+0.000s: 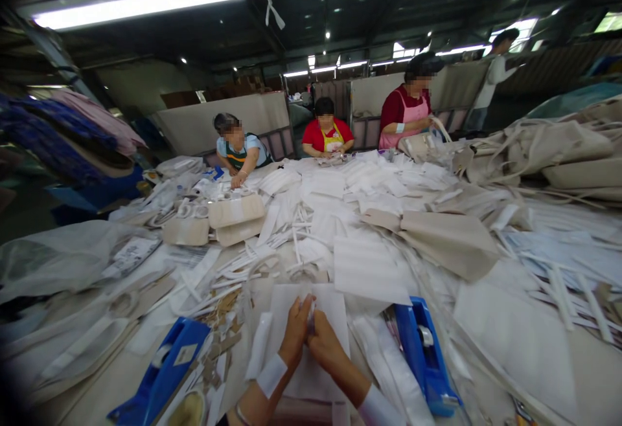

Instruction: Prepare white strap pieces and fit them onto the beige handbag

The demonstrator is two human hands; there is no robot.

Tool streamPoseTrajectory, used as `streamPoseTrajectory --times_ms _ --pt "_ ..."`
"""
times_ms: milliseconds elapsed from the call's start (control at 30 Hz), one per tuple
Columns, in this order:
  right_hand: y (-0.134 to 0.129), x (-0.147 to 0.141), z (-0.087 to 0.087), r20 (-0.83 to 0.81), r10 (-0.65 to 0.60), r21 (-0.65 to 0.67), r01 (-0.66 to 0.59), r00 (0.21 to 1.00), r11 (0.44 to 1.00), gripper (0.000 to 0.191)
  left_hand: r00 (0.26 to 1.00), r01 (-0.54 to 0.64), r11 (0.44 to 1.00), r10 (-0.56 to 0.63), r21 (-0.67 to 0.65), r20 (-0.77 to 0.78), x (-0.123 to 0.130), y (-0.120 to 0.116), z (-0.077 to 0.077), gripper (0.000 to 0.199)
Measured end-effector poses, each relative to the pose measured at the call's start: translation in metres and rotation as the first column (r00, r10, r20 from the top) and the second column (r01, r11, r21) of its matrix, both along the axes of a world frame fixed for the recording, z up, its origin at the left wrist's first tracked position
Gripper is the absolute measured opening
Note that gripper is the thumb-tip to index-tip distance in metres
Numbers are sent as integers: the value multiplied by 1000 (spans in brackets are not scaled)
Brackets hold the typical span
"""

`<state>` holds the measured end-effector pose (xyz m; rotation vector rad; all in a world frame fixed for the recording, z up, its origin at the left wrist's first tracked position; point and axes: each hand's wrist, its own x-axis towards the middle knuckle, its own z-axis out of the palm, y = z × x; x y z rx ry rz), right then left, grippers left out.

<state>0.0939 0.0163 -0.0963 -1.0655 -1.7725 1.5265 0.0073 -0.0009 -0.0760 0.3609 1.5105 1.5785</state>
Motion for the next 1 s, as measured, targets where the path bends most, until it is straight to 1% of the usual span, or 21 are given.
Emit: streamPoseTrajectory --times_ms 100,200,267,333,433,500,567,633,667,767,867,900,933,1000 --pt "2 -3 -2 -44 -1 -23 0 999 1000 30 1000 -4 1000 4 11 7 2 3 -4 51" --pt "5 -1 -9 -119 15 3 -15 993 1000 15 999 11 1000 -12 19 52 -4 10 -4 61" --pt "7 2 -14 -124 13 34 -9 992 999 7 998 15 1000 -17 24 64 -11 12 -3 66" --pt "10 6 -17 -103 -11 53 17 995 998 12 999 -1 1000 0 27 35 -20 9 -2 64" --pt "12 12 -17 -76 -41 72 47 996 996 15 999 -8 1000 7 -5 -36 -28 -5 0 54" --pt "13 14 -15 -69 -44 102 51 997 994 13 998 50 997 -53 -53 -41 -28 -15 0 51" --pt "14 15 -12 -68 -7 154 18 998 988 8 990 140 986 -141 -88 -6 -25 -20 -2 50" --pt "15 15 -10 -61 41 212 -27 997 977 14 977 213 973 -209 -89 45 -22 -20 -4 51" --pt "16 15 -10 -51 64 233 -50 997 971 18 972 230 970 -225 -80 66 -21 -18 -5 52" --pt "16 24 -10 -24 89 260 -80 996 962 29 970 230 972 -224 -52 99 -20 -13 -8 53" --pt "8 52 -3 -7 72 320 -66 997 945 58 972 216 976 -210 -40 108 -22 -13 -11 50" --pt "4 65 0 17 88 358 -88 996 930 68 972 213 976 -208 -38 111 -23 -14 -12 50" --pt "-2 79 5 58 126 398 -139 990 907 76 972 211 977 -206 -35 113 -23 -15 -14 50" --pt "-17 106 12 184 241 468 -301 953 831 82 972 205 978 -200 -32 121 -23 -18 -17 49"
